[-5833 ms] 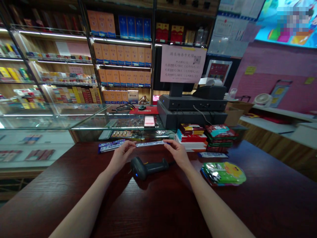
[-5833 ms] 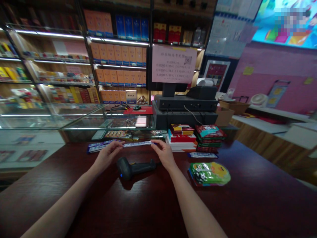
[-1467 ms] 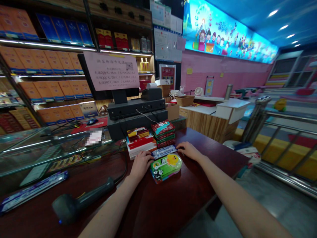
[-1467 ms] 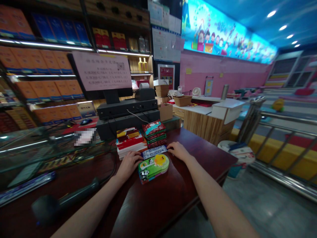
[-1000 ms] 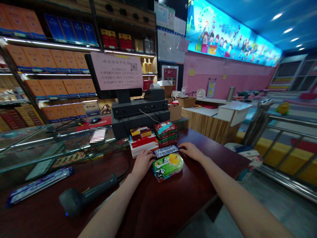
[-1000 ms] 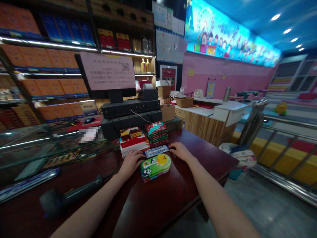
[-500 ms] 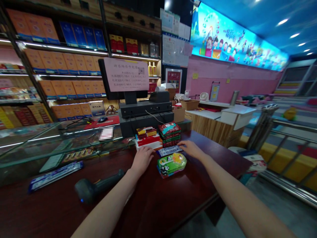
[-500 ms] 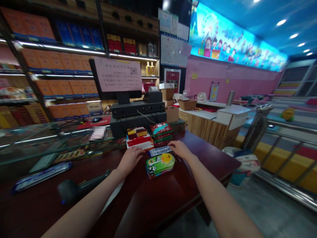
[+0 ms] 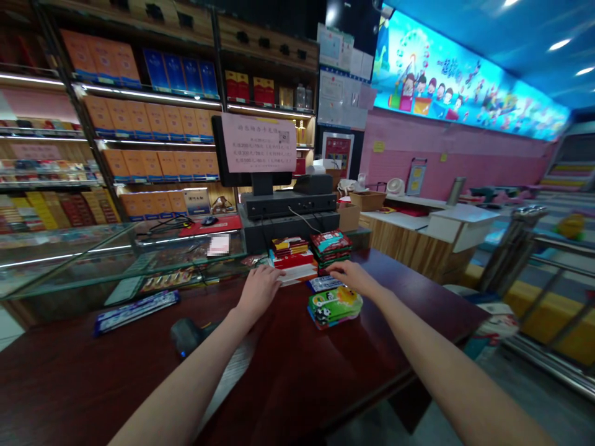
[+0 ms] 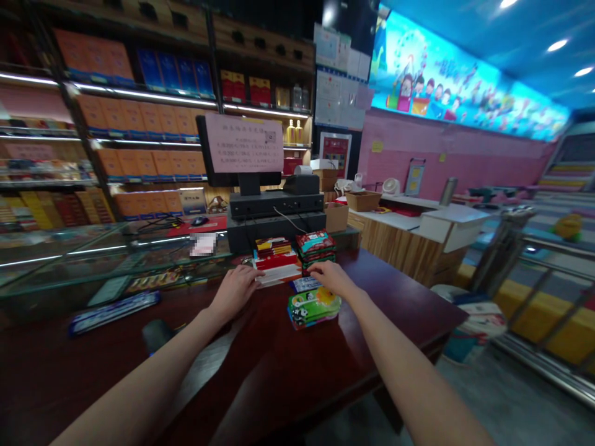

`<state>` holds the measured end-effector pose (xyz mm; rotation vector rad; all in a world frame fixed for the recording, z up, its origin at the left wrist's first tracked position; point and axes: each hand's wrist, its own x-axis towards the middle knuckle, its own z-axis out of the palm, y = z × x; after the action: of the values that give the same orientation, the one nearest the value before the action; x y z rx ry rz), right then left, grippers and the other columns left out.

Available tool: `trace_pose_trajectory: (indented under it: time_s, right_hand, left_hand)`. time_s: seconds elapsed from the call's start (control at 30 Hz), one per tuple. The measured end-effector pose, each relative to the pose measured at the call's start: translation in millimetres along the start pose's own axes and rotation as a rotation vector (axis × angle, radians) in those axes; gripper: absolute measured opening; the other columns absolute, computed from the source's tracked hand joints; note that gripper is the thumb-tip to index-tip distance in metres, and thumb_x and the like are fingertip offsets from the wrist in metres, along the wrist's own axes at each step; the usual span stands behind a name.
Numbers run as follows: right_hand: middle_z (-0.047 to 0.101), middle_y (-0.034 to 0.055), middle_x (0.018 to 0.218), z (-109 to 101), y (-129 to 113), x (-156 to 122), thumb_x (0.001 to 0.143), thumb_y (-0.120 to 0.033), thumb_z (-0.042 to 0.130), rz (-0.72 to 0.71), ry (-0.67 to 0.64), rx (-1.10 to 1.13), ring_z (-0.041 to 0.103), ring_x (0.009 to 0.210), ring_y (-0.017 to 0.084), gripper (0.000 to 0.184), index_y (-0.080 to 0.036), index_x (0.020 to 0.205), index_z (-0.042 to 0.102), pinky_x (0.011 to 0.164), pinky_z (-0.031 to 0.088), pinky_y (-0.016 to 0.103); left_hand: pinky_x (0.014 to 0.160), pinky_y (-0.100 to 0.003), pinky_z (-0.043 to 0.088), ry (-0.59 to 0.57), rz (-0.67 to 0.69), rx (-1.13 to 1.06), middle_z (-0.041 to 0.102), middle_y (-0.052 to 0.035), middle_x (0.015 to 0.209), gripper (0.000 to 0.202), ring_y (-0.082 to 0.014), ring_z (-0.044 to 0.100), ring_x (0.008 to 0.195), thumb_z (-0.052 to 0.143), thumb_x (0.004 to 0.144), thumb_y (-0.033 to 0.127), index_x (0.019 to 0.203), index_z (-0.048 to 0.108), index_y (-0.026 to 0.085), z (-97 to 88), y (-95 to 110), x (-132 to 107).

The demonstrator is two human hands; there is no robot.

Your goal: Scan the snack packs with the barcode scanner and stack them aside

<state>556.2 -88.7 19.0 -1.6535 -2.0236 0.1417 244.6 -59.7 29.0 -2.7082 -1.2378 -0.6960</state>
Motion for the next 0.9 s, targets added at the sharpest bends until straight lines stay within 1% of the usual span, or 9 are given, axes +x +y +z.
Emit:
trace_pose_trajectory:
  time_s: [0.13, 0.23, 0.33, 0.43, 0.53, 0.67, 0.9]
  right_hand:
    - [0.077, 0.0035, 0.106, 7, -23, 6, 0.092, -0.031, 0.055, -0.068, -0.019, 0.001, 0.071, 0.096, 0.022, 0.026, -0.026, 0.107, 0.076, 0.087, 0.051, 0.032]
    - [0.077, 0.0056, 0.107, 15, -39, 11, 0.092, -0.032, 0.055, -0.114, -0.014, -0.006, 0.070, 0.097, 0.024, 0.027, -0.025, 0.107, 0.076, 0.088, 0.050, 0.033]
    - [0.077, 0.0060, 0.105, 24, -55, 18, 0.092, -0.033, 0.056, -0.129, -0.032, 0.001, 0.069, 0.096, 0.024, 0.027, -0.024, 0.107, 0.076, 0.089, 0.050, 0.034]
    - [0.076, 0.0055, 0.108, 34, -70, 25, 0.090, -0.031, 0.058, -0.156, -0.039, 0.030, 0.068, 0.102, 0.024, 0.025, -0.024, 0.106, 0.076, 0.093, 0.049, 0.035]
    - [0.076, 0.0046, 0.111, 45, -86, 32, 0.089, -0.029, 0.059, -0.187, -0.036, 0.062, 0.066, 0.106, 0.024, 0.024, -0.026, 0.107, 0.076, 0.097, 0.048, 0.037]
    - [0.076, 0.0054, 0.111, 60, -106, 40, 0.090, -0.028, 0.058, -0.207, -0.058, 0.092, 0.066, 0.105, 0.025, 0.026, -0.026, 0.110, 0.074, 0.095, 0.050, 0.038]
    - [0.075, 0.0055, 0.111, 94, -129, 52, 0.090, -0.030, 0.056, -0.268, -0.084, 0.168, 0.066, 0.106, 0.024, 0.027, -0.026, 0.111, 0.074, 0.098, 0.047, 0.039]
  left_hand:
    - [0.097, -0.041, 0.042, 0.025, -0.019, 0.005, 0.072, -0.0051, 0.116, 0.026, -0.0257, 0.057, 0.116, 0.056, 0.094, 0.022, 0.116, 0.068, 0.025, -10.7, -15, -11]
    - [0.096, -0.040, 0.043, 0.057, -0.043, 0.028, 0.072, -0.0047, 0.116, 0.025, -0.0253, 0.058, 0.115, 0.056, 0.095, 0.023, 0.115, 0.068, 0.026, -19.6, -26, -21]
    - [0.097, -0.040, 0.043, 0.081, -0.085, 0.044, 0.071, -0.0056, 0.117, 0.024, -0.0248, 0.058, 0.115, 0.055, 0.095, 0.024, 0.115, 0.068, 0.026, -28.6, -39, -31]
    - [0.098, -0.039, 0.043, 0.095, -0.127, 0.047, 0.071, -0.0058, 0.117, 0.023, -0.0239, 0.058, 0.115, 0.055, 0.095, 0.024, 0.114, 0.068, 0.025, -37.4, -53, -41]
    - [0.098, -0.038, 0.043, 0.110, -0.162, 0.048, 0.072, -0.0055, 0.115, 0.022, -0.0233, 0.059, 0.112, 0.054, 0.096, 0.024, 0.112, 0.069, 0.025, -44.6, -69, -53]
    - [0.097, -0.040, 0.044, 0.140, -0.209, 0.080, 0.072, -0.0055, 0.114, 0.023, -0.0248, 0.060, 0.111, 0.053, 0.096, 0.026, 0.112, 0.069, 0.025, -50.7, -95, -71]
    - [0.099, -0.041, 0.044, 0.146, -0.325, 0.121, 0.072, -0.0065, 0.114, 0.026, -0.0263, 0.059, 0.116, 0.050, 0.095, 0.027, 0.114, 0.068, 0.026, -61.3, -138, -105]
